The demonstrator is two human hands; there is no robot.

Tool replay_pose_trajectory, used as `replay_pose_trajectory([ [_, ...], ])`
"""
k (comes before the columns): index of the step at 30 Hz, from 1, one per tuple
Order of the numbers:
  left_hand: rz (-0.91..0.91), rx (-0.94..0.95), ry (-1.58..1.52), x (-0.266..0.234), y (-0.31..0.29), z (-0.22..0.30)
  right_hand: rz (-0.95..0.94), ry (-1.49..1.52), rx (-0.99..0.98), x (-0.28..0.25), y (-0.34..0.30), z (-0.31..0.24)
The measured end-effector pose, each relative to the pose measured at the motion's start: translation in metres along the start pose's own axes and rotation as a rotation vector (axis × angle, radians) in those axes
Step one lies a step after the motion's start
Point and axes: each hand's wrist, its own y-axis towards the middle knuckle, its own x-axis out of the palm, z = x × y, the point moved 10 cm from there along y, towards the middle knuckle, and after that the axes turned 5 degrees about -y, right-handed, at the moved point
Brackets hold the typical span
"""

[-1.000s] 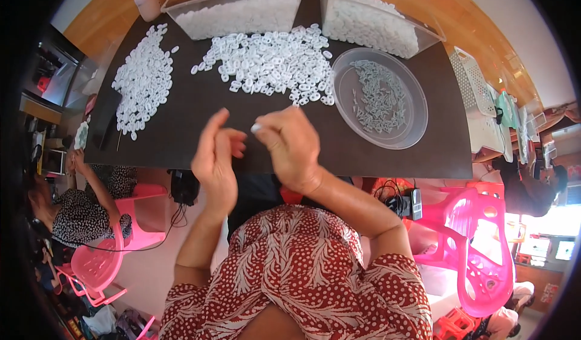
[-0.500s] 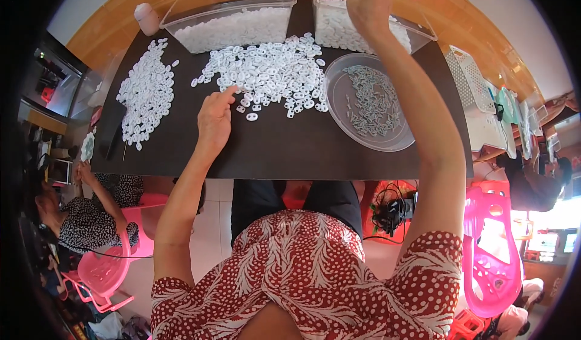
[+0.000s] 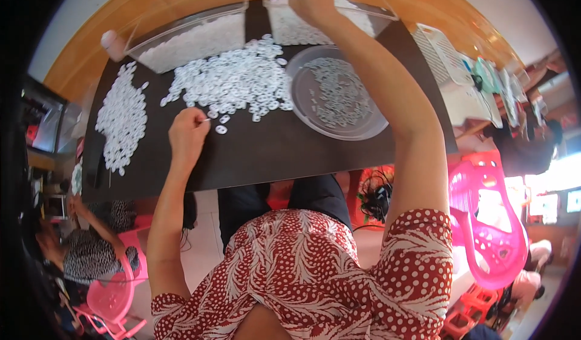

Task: Manually inserting small metal components into white plastic parts at an assembly table.

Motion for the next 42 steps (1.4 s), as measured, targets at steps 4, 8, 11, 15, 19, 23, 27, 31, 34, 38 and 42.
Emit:
replay_pose_trajectory([
  [4,-0.025,-0.334,-0.644,-0.004,-0.008,-0.023,-0.260,0.095,0.162,-0.033,-0.060,-0.009],
  [8,0.005,-0.390,-0.844,-0.016,-0.025,-0.001,-0.532,0.233,0.306,-0.032,-0.137,-0.007],
  [11,-0.013,-0.408,-0.897,-0.012,-0.041,0.014,-0.575,0.168,0.206,-0.023,-0.162,-0.008],
  [15,-0.002,-0.453,-0.954,-0.008,-0.059,0.030,-0.666,-0.154,0.016,0.003,-0.174,-0.022],
  [19,0.006,-0.464,-0.995,-0.007,-0.070,0.037,-0.616,0.033,0.110,0.008,-0.174,-0.015],
  [23,-0.001,-0.486,-1.019,-0.003,-0.077,0.039,-0.596,-0.027,0.137,0.005,-0.176,-0.010],
  [27,-0.024,-0.514,-1.055,0.009,-0.081,0.045,-0.664,-0.075,0.163,0.019,-0.177,-0.014],
  [31,-0.054,-0.534,-1.096,0.019,-0.087,0.046,-0.645,-0.149,0.033,0.031,-0.172,-0.024],
  [34,-0.061,-0.545,-1.129,0.022,-0.090,0.044,-0.757,-0.148,0.051,0.037,-0.174,-0.022],
  [38,-0.059,-0.552,-1.145,0.022,-0.091,0.046,-0.693,-0.049,0.121,0.021,-0.167,-0.022],
  [42,-0.087,-0.559,-1.181,0.025,-0.086,0.059,-0.631,0.196,0.302,-0.011,-0.154,-0.037],
])
